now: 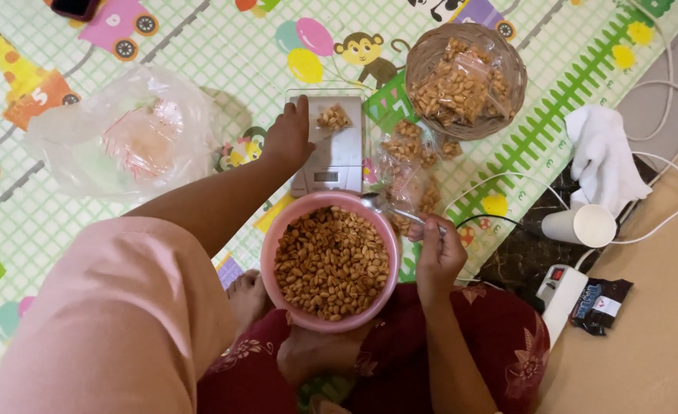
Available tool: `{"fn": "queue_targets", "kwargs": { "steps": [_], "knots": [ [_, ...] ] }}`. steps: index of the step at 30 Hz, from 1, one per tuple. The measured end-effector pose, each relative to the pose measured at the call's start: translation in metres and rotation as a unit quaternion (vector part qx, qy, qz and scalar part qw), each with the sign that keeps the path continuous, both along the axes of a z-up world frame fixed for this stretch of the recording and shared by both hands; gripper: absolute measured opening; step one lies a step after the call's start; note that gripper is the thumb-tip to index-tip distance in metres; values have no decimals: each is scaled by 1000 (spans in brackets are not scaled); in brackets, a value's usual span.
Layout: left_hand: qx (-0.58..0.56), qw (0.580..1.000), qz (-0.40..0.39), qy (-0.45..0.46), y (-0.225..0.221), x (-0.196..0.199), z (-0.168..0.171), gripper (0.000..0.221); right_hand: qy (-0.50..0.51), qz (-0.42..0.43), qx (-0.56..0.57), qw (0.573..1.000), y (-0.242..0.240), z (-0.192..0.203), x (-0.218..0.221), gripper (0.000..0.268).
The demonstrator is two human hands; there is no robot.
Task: A person is portioning nuts from a bowl onto a digital scale using a spoon and their hands while sitting on the floor.
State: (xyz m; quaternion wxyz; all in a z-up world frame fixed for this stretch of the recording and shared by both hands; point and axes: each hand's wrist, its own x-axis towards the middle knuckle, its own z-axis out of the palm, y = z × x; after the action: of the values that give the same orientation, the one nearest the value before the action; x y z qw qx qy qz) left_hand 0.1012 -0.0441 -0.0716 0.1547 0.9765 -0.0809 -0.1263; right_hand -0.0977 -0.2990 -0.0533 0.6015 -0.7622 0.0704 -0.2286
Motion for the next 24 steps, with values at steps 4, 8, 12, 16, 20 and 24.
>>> {"fn": "queue_targets", "kwargs": {
  "steps": [4,8,12,16,20,24],
  "knots": [
    [24,1000,9,7,13,-5,0,84,7,4,10,1000,-1,-5,-1,24],
    [49,999,6,17,34,-13,-15,85,6,0,5,1000,0,-8,0,23],
    [109,993,4,47,63,-25,-48,92,8,-13,-9,1000,2,-8,0,21],
    [98,992,13,80,85,-43,-53,90,11,-21,-3,1000,2,-11,2,21],
    [120,989,20,83,106,-51,-66,93,17,-27,-4,999,3,-12,3,21],
    [110,988,35,99,112,-57,-57,96,19,-22,-1,1000,4,-13,4,23]
  ]
}}
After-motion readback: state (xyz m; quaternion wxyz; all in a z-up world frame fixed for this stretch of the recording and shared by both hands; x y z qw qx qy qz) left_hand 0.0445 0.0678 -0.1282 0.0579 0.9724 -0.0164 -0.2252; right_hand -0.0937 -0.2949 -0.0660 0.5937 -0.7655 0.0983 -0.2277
